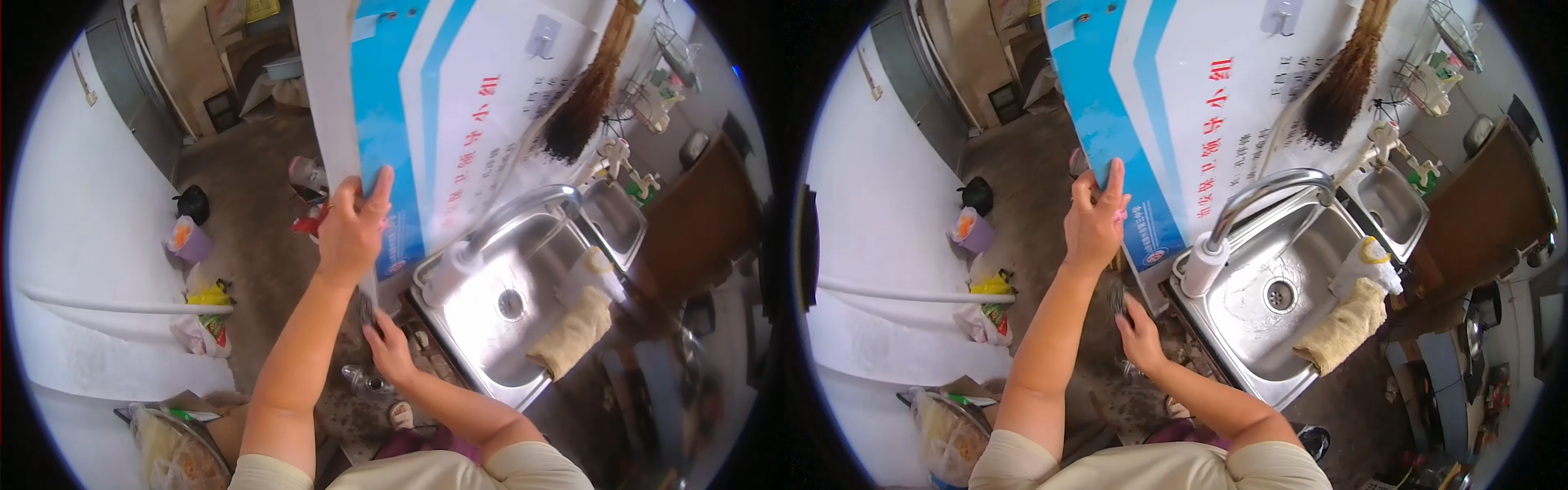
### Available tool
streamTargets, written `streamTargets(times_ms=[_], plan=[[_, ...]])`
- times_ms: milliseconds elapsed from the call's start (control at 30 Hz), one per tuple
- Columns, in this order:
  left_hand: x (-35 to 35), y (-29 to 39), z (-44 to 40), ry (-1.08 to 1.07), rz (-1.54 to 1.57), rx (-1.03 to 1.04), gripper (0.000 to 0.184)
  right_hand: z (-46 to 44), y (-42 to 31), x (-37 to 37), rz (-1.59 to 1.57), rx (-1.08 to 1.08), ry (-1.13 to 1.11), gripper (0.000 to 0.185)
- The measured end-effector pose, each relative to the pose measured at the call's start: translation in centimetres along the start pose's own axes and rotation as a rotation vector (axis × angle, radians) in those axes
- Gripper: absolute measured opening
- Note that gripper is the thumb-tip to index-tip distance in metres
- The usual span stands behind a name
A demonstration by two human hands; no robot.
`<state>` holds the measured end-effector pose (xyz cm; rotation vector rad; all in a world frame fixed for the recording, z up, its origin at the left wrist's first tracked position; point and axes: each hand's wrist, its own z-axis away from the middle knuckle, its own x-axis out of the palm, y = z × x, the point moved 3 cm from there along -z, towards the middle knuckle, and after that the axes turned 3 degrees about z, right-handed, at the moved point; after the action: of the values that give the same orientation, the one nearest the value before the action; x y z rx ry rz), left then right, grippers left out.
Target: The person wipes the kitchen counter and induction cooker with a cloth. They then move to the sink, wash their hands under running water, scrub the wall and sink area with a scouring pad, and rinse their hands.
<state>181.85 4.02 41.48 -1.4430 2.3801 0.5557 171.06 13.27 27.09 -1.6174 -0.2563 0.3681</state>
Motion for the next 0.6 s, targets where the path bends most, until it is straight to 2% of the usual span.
streamTargets(times_ms=[67, 100, 167, 200, 233, 267, 300, 367, 467, 567, 600], plan=[[0.1, 0.0, 0.1, 0.014, -0.026, -0.025, 0.067, 3.1, -1.4, -4.4, 0.262, -0.278, 0.061, 0.046], [0.1, 0.1, 0.1, 0.022, -0.04, -0.037, 0.065, 3.8, -1.6, -7.2, 0.185, -0.313, 0.098, 0.048], [0.1, 0.3, 0.1, 0.04, -0.057, -0.048, 0.062, 3.9, 0.0, -13.5, 0.347, -0.251, 0.368, 0.046], [0.3, 0.3, 0.3, 0.045, -0.069, -0.052, 0.062, 2.6, 0.6, -16.5, 0.125, -0.015, 0.511, 0.034], [0.5, 0.2, 0.6, 0.048, -0.083, -0.057, 0.062, 1.3, -1.6, -18.4, -0.001, 0.152, 0.562, 0.021], [0.7, 0.1, 0.7, 0.052, -0.1, -0.051, 0.062, -0.7, -0.1, -20.5, -0.153, 0.049, 0.604, 0.012], [0.7, 0.2, 0.8, 0.065, -0.132, -0.038, 0.062, -2.4, 0.9, -22.0, -0.3, -0.012, 0.616, 0.013], [0.8, 0.5, 0.8, 0.096, -0.208, -0.018, 0.063, -4.7, -0.3, -22.9, -0.695, 0.19, 0.531, 0.013], [0.9, 0.7, 0.9, 0.071, -0.296, -0.03, 0.064, -7.1, 0.4, -24.0, -0.799, 0.101, 0.359, 0.02], [1.1, 1.0, 1.1, 0.061, -0.329, -0.045, 0.064, -9.5, 0.0, -24.7, 0.151, -0.068, 0.405, 0.029], [1.3, 1.0, 1.1, 0.066, -0.335, -0.055, 0.063, -10.3, -1.1, -24.4, 0.389, -0.611, 0.369, 0.039]])
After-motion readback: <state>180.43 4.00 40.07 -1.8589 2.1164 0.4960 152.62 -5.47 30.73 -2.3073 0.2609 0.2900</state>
